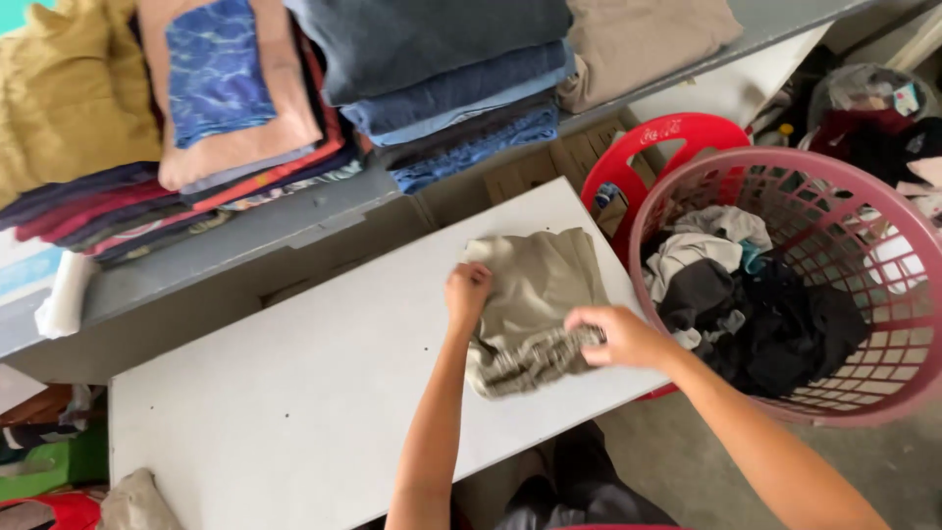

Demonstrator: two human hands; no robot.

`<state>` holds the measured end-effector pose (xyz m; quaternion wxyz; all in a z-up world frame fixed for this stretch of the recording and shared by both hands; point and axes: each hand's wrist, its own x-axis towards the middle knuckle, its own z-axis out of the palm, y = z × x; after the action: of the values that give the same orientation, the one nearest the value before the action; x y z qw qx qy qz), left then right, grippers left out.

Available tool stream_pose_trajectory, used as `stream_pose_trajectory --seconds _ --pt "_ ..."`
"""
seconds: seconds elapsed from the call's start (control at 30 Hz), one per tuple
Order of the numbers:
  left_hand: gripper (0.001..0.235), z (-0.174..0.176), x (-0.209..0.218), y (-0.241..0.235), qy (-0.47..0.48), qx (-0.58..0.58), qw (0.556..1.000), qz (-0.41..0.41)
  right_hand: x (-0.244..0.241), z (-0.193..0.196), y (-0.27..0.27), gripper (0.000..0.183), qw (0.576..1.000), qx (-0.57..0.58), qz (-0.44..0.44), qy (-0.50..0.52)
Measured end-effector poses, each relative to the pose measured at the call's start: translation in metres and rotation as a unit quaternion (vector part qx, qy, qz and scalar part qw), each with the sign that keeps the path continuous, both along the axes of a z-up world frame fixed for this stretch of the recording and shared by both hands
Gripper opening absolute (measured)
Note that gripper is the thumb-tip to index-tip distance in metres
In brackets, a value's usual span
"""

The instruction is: Folding various items of laundry and stacking them on a table.

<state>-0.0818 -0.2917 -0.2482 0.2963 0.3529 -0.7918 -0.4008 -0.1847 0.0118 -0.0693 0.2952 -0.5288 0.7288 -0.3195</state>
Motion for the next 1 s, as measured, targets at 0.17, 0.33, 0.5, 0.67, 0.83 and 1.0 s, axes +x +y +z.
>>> stream_pose_trajectory --seconds 0.17,0.33,0.5,0.67,0.83,1.0 --pt "0.019 -0.013 0.008 0.004 -0.028 0.148 0.966 -0.208 -0.093 0.001 -0.083 0.036 0.994 -0.09 0.051 -0.028" --pt "0.059 0.021 0.04 -0.011 0.065 0.408 0.911 0.02 -0.153 -0.08 -0.166 0.06 0.983 -0.079 -0.119 0.113" --pt "0.077 -0.029 0.014 -0.007 -0.12 0.175 0.971 0.114 -0.108 -0.132 -0.14 0.085 0.904 0.039 -0.341 0.256" --pt "0.065 -0.013 -0.025 0.024 -0.206 0.091 0.967 0.122 -0.098 -0.217 -0.128 0.051 0.918 0.042 -0.319 0.231" --pt "0.041 0.059 -0.072 0.088 -0.03 -0.083 0.992 0.088 -0.137 -0.126 -0.079 0.016 0.877 -0.277 -0.388 0.062" --pt "0.032 0.249 -0.152 0.121 0.106 -0.104 0.989 0.008 -0.245 0.059 -0.053 0.015 0.782 -0.417 -0.408 0.22"
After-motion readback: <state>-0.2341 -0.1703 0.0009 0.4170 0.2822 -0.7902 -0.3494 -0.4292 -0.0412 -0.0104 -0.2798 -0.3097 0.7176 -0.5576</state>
